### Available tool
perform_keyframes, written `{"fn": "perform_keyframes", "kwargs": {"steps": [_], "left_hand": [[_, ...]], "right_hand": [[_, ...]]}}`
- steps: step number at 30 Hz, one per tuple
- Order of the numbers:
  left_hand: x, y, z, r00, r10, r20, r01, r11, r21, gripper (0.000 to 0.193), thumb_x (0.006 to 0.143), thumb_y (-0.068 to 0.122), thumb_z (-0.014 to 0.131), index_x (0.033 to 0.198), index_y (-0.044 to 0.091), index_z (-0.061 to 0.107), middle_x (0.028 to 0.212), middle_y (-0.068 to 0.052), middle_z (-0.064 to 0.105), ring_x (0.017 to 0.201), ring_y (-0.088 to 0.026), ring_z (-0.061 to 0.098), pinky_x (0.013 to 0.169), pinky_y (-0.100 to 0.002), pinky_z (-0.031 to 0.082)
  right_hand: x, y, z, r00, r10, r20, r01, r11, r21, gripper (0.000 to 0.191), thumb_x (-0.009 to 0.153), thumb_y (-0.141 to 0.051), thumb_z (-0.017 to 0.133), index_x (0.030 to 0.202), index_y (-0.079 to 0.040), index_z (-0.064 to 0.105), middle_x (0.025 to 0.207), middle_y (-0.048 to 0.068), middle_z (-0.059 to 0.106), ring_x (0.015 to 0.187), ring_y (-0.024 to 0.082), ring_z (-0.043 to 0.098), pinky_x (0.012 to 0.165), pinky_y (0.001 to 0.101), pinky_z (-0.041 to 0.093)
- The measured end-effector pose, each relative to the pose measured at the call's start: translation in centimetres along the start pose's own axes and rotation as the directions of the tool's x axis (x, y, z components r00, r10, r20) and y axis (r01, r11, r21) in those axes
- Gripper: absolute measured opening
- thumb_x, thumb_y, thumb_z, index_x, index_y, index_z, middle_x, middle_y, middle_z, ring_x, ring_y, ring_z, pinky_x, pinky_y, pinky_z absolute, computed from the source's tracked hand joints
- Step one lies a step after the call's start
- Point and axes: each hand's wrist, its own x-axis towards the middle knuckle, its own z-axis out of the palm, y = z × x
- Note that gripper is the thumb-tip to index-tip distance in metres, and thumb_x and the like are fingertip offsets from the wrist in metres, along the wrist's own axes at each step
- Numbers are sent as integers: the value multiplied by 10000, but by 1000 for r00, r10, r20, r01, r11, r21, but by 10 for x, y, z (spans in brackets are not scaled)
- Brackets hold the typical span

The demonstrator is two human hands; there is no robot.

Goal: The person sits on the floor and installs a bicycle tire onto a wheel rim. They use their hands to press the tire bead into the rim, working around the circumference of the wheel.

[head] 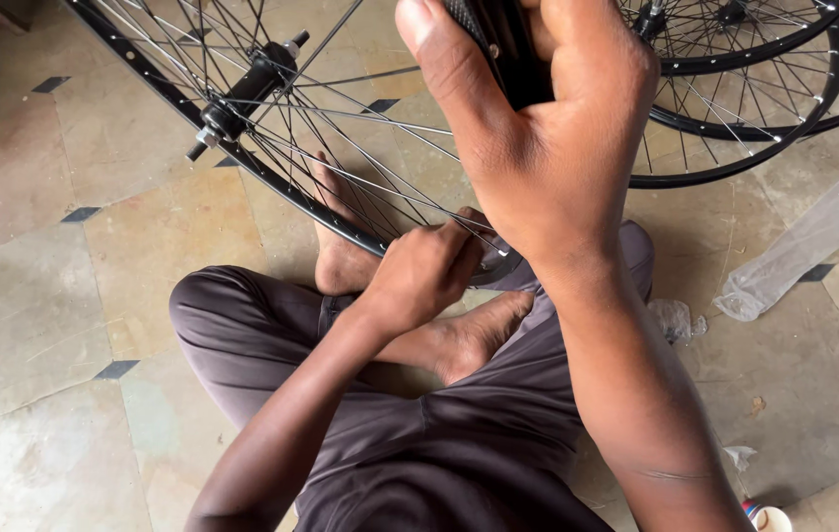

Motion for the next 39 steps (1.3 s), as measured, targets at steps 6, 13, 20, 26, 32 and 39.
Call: {"fn": "perform_keyframes", "kwargs": {"steps": [6,13,20,26,32,39], "left_hand": [[-3,-29,7,975,214,-55,-219,971,-97,160,957,59,589,1095,-8,545,977,-209,679,896,-422,681,742,-485,542],[8,-50,20,968,194,-160,-179,978,105,159,955,113,610,1097,49,637,1040,-188,687,893,-432,681,732,-511,542],[7,-50,28,978,94,-184,-81,994,77,200,951,172,627,1095,32,618,1013,-179,687,842,-416,685,676,-508,547],[7,-49,32,956,183,-228,-142,973,184,163,951,160,606,1066,45,609,992,-163,677,849,-400,694,621,-494,545],[-3,-36,26,988,58,-144,4,919,394,208,1018,250,633,1075,50,622,989,-117,694,765,-364,705,614,-477,554],[-29,-17,14,852,343,-397,-365,931,20,187,969,96,610,1143,112,676,1119,-89,691,929,-336,732,750,-406,598]], "right_hand": [[-18,14,-1,994,97,-41,-96,995,22,247,1111,-171,759,1077,-15,571,777,-35,572,667,17,495,614,191,395],[-44,52,6,984,141,-111,-123,980,156,302,1123,-232,765,1049,-27,557,823,-29,576,695,28,513,632,191,417],[-45,55,4,986,117,-118,-111,992,56,271,1126,-224,748,1080,-21,575,819,-37,574,699,30,487,649,194,410],[-43,52,3,981,118,-152,-113,993,43,273,1157,-211,743,1067,-21,568,830,-39,585,722,24,503,671,194,424],[-48,47,3,978,137,-157,-125,988,86,264,1158,-209,729,1076,-17,567,840,-40,594,714,18,494,662,186,411],[-51,46,2,978,138,-159,-132,990,51,265,1173,-207,716,1068,-27,553,828,-38,550,705,26,478,651,187,404]]}}
